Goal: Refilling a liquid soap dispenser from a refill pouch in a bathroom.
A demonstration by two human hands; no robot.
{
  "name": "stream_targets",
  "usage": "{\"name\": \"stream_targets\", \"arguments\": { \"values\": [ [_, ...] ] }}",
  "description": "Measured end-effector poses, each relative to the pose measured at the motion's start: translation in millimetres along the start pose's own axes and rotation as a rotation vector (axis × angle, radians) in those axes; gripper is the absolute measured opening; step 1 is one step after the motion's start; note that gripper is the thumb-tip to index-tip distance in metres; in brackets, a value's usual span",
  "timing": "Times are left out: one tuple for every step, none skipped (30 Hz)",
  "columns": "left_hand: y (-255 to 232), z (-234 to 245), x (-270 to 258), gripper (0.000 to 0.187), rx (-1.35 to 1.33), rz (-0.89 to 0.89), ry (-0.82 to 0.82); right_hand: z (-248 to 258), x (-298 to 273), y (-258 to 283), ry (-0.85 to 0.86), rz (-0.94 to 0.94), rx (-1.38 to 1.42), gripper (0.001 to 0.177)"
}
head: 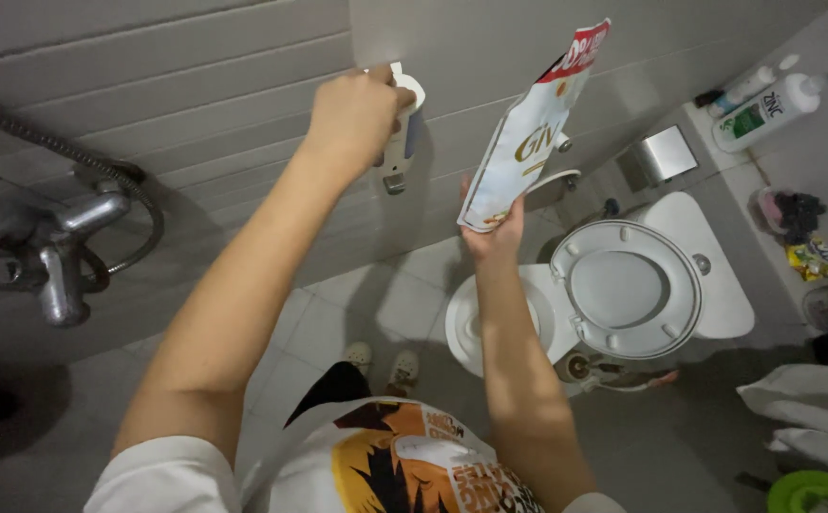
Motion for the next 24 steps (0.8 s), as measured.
{"name": "stream_targets", "arguments": {
  "values": [
    [0, 0, 2, 0.031, -0.007, -0.019, 0.039, 4, 2, 0, 0.057, 0.006, -0.008, 0.053],
    [0, 0, 4, 0.034, -0.013, -0.042, 0.079, 7, 3, 0, 0.113, 0.015, -0.014, 0.052],
    [-3, 5, 7, 0.034, -0.012, -0.043, 0.078, 5, 6, -2, 0.115, 0.016, -0.013, 0.052],
    [-7, 10, 9, 0.047, 0.027, -0.087, 0.045, 6, 6, -2, 0.078, 0.015, -0.019, 0.050],
    [-12, 13, 10, 0.061, 0.065, -0.131, 0.011, 6, 5, -2, 0.041, 0.015, -0.026, 0.048],
    [-11, 12, 13, 0.061, 0.063, -0.130, 0.014, 2, 2, -5, 0.037, 0.014, -0.027, 0.048],
    [-9, 10, 16, 0.052, 0.055, -0.117, 0.084, -2, -2, -7, 0.032, 0.022, -0.047, 0.048],
    [-8, 9, 21, 0.043, 0.049, -0.107, 0.152, -8, -4, -8, 0.031, 0.034, -0.067, 0.048],
    [-8, 7, 20, 0.043, 0.049, -0.109, 0.151, -8, -6, -8, 0.031, 0.035, -0.066, 0.048],
    [-8, 4, 22, 0.041, 0.054, -0.118, 0.145, -8, -6, -7, 0.005, 0.003, -0.051, 0.051],
    [-8, 1, 25, 0.041, 0.059, -0.128, 0.139, -8, -6, -6, -0.020, -0.030, -0.036, 0.053],
    [-9, 1, 21, 0.041, 0.058, -0.137, 0.137, -3, -6, -4, -0.018, -0.021, -0.033, 0.053],
    [-9, 1, 18, 0.038, 0.073, -0.125, 0.140, 2, -5, -2, 0.033, -0.003, -0.090, 0.052],
    [-10, -1, 15, 0.035, 0.087, -0.117, 0.149, 8, -6, -1, 0.078, 0.015, -0.142, 0.051],
    [-13, 2, 12, 0.035, 0.085, -0.128, 0.152, 10, -7, 1, 0.073, 0.025, -0.136, 0.051],
    [-14, 5, 9, 0.040, 0.093, -0.120, 0.117, 11, -8, 1, 0.131, 0.034, -0.137, 0.048],
    [-15, 8, 6, 0.047, 0.101, -0.112, 0.082, 12, -9, 1, 0.188, 0.044, -0.139, 0.046],
    [-18, 16, 5, 0.047, 0.098, -0.128, 0.080, 10, -11, 0, 0.187, 0.060, -0.134, 0.046],
    [-19, 25, 4, 0.055, 0.095, -0.138, 0.042, 7, -12, -2, 0.126, 0.057, -0.164, 0.048],
    [-22, 33, 3, 0.064, 0.089, -0.149, 0.005, 6, -15, -2, 0.061, 0.055, -0.192, 0.050],
    [-24, 31, 5, 0.064, 0.083, -0.167, 0.005, 5, -17, -2, 0.056, 0.072, -0.186, 0.050],
    [-26, 29, 7, 0.066, -0.096, -0.164, -0.055, 4, -19, -2, 0.023, 0.023, -0.109, 0.049],
    [-27, 27, 9, 0.070, -0.276, -0.159, -0.112, 2, -20, -3, -0.009, -0.026, -0.032, 0.048],
    [-30, 14, 7, 0.070, -0.286, -0.177, -0.109, -2, -22, -4, -0.013, -0.006, -0.027, 0.048]
  ]
}}
Point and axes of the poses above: each hand's wrist, its own x-axis towards the middle knuckle, its own z-axis out of the back of the hand, y = z × x, the point moved 1 cm from there along x, towards the middle knuckle, and after that the axes turned 4 degrees about -z, right-handed, at the moved point
